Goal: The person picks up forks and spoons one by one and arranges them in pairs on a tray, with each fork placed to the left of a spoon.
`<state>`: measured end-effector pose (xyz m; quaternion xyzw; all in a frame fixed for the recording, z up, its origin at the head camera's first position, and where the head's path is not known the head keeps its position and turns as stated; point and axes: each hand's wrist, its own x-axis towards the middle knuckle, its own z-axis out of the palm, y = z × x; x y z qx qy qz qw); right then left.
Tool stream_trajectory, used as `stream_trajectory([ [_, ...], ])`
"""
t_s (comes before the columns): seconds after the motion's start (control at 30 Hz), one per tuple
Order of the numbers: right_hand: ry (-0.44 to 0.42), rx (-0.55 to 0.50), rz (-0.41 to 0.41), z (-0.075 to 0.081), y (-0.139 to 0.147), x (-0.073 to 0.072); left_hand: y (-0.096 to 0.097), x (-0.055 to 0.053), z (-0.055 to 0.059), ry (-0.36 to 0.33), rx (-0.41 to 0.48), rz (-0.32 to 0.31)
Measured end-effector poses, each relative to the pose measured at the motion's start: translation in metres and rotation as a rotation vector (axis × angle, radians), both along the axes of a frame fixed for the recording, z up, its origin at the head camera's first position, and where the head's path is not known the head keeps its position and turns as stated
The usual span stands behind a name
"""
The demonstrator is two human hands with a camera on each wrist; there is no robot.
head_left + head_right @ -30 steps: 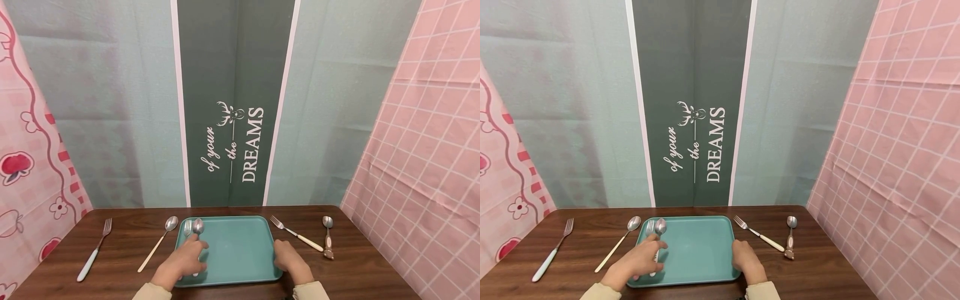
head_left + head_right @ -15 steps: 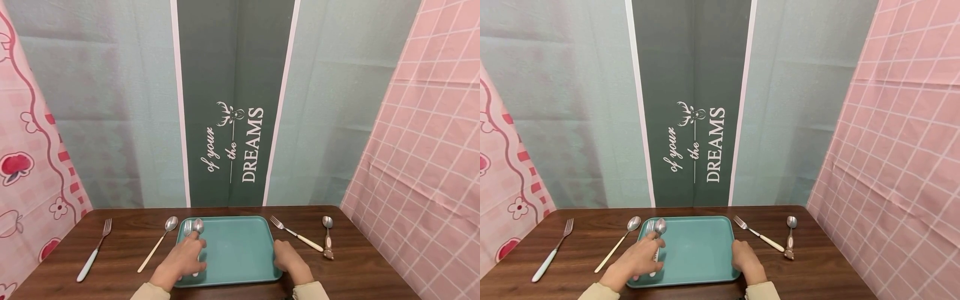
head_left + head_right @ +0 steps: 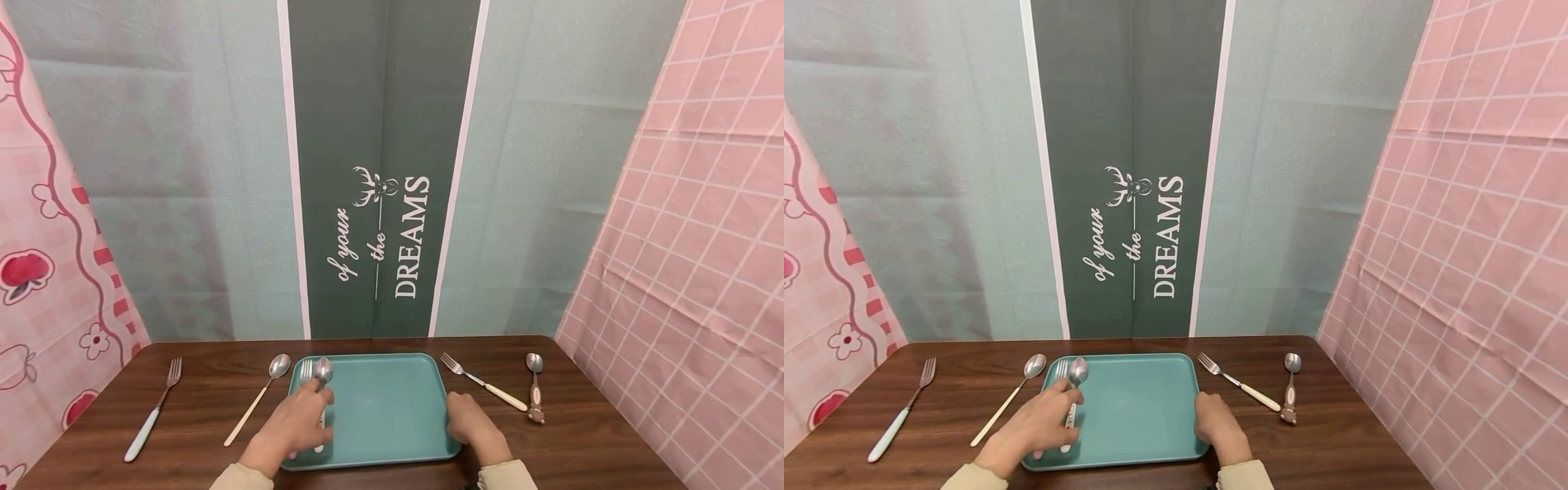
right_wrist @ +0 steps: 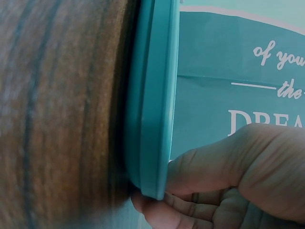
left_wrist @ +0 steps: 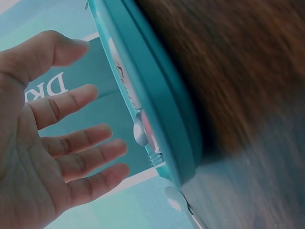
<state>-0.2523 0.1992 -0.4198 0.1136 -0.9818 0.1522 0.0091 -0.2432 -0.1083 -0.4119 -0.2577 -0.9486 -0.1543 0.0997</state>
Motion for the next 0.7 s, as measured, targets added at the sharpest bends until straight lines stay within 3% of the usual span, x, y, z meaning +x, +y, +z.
stream_trajectory([
  [0.37,0.003,-0.018,0.009,0.0,-0.001,0.001,-0.015,0.003,-0.003,0.037,-0.048,0.02],
  [0.7,0.027,-0.003,0.021,-0.001,0.0,0.001,-0.044,0.004,-0.001,0.001,-0.046,0.091],
])
